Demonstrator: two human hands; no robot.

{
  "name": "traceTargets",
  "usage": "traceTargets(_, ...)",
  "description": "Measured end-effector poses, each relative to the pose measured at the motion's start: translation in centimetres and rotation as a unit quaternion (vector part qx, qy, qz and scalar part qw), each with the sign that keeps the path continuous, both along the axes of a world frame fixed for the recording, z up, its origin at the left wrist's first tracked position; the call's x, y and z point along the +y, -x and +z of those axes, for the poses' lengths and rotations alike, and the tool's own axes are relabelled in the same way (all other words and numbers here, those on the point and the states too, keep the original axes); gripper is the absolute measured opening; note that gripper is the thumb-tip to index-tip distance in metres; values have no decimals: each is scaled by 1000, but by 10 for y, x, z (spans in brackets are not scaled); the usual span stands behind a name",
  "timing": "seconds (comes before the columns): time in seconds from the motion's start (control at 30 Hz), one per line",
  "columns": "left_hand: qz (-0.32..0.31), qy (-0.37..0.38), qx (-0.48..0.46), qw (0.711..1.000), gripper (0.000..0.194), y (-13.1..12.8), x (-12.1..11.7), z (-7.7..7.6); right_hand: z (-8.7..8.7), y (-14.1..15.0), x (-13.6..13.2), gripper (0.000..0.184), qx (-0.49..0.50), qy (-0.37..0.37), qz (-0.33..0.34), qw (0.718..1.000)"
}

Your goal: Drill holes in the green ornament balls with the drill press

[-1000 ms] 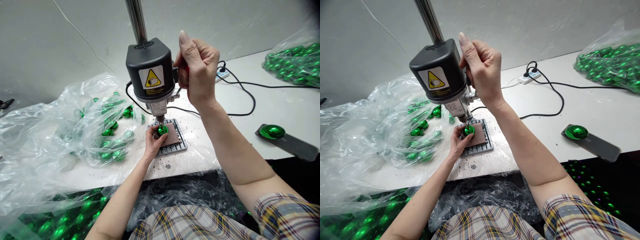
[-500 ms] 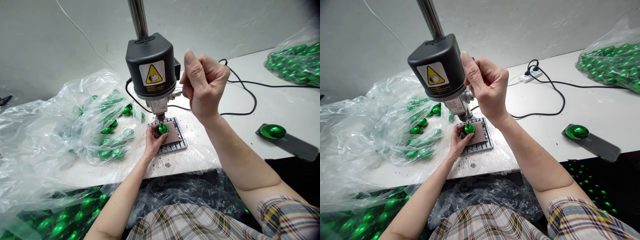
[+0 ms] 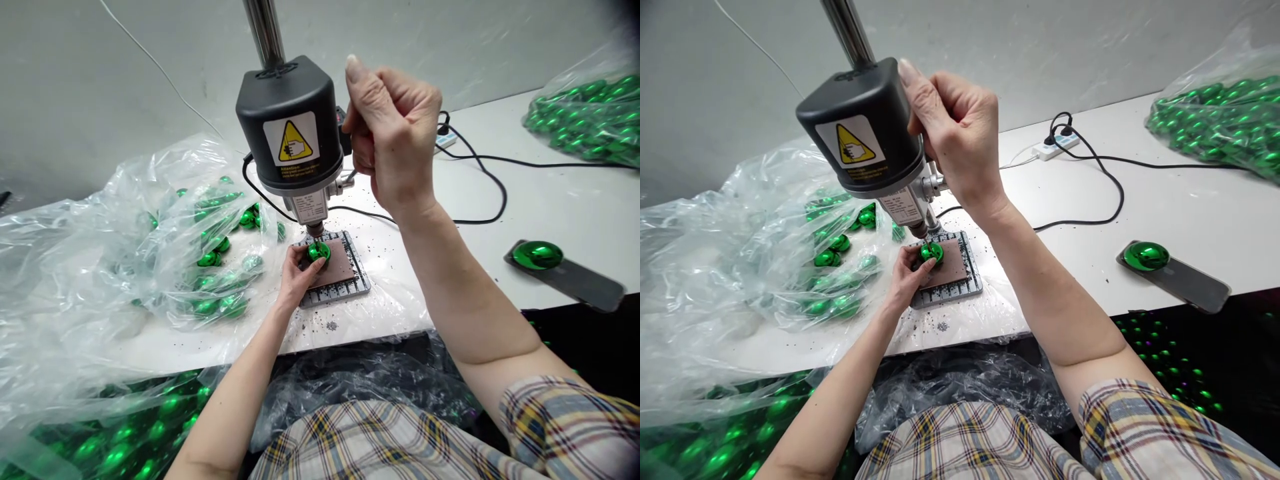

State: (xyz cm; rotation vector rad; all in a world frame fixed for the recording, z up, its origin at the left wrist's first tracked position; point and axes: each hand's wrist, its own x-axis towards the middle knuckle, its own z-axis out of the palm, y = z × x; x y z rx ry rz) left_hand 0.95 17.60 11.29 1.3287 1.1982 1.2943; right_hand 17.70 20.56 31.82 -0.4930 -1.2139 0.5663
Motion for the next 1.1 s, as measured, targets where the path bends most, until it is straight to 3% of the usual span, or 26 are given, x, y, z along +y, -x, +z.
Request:
traceTargets(0.2,46,-35,2,998,51,0,-1,-7,0,-1,-1,67,-13,22,-13,1000)
traceTargets(0.3,40,-22,-24,999,55,4,0,-11,-1,0,-1,68,-10,21,-21,1000)
traceTargets(0.53,32,-42,16,998,57,-1,2,-11,-1,3,-1,65,-2,-5,-31,1000)
traceTargets(0.93,45,-38,-48,997,58,-3,4,-16,-2,4,-3,60,25,-31,-5,999)
traceTargets(1.1,22,-62,-8,998,57,-6,0,-12,-1,3,-3,59,33,-31,9,999)
